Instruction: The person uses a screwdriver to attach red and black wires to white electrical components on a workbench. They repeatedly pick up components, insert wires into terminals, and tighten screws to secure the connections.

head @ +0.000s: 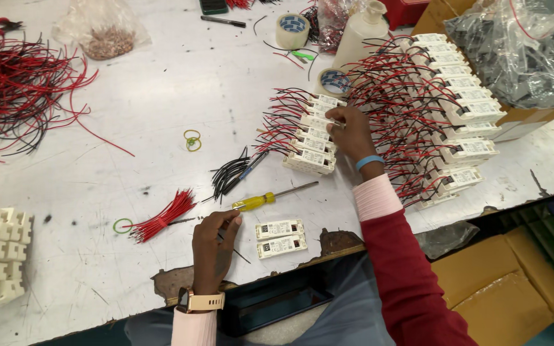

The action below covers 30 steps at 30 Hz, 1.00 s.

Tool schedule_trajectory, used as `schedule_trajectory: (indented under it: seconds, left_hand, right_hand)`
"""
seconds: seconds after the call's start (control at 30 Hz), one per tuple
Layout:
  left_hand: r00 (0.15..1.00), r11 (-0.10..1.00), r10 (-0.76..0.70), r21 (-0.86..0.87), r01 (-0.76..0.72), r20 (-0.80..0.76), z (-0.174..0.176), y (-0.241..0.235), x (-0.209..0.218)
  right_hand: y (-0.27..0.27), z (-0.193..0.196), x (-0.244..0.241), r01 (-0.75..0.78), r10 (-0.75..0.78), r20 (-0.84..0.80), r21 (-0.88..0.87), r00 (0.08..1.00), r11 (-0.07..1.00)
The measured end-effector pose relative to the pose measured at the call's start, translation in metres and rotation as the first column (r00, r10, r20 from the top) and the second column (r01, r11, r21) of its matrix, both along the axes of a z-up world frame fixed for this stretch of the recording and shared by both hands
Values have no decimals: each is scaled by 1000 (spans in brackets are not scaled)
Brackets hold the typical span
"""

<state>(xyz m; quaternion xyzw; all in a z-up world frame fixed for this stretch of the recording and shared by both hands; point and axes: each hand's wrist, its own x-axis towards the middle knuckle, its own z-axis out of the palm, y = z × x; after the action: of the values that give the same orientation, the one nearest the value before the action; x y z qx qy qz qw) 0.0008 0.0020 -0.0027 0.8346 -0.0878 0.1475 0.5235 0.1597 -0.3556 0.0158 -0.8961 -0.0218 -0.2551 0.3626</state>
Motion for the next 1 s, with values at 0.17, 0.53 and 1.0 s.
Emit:
schedule_trajectory:
  seconds: [0.17, 0.53, 1.0]
  left_hand:
    - [1000, 1000, 0, 7, 0, -14, 1, -1, 0]
    - [1000, 1000, -12, 11, 13, -5, 0, 0, 3]
    - [1000, 999, -20, 24, 20, -5, 2, 1, 4]
  right_hand:
    - [4, 4, 0, -14, 26, -126, 93, 992, 996]
    - [54, -18, -46, 67, -86, 183, 110, 979, 992]
    - [79, -18, -40, 270, -239, 140, -280, 961, 921]
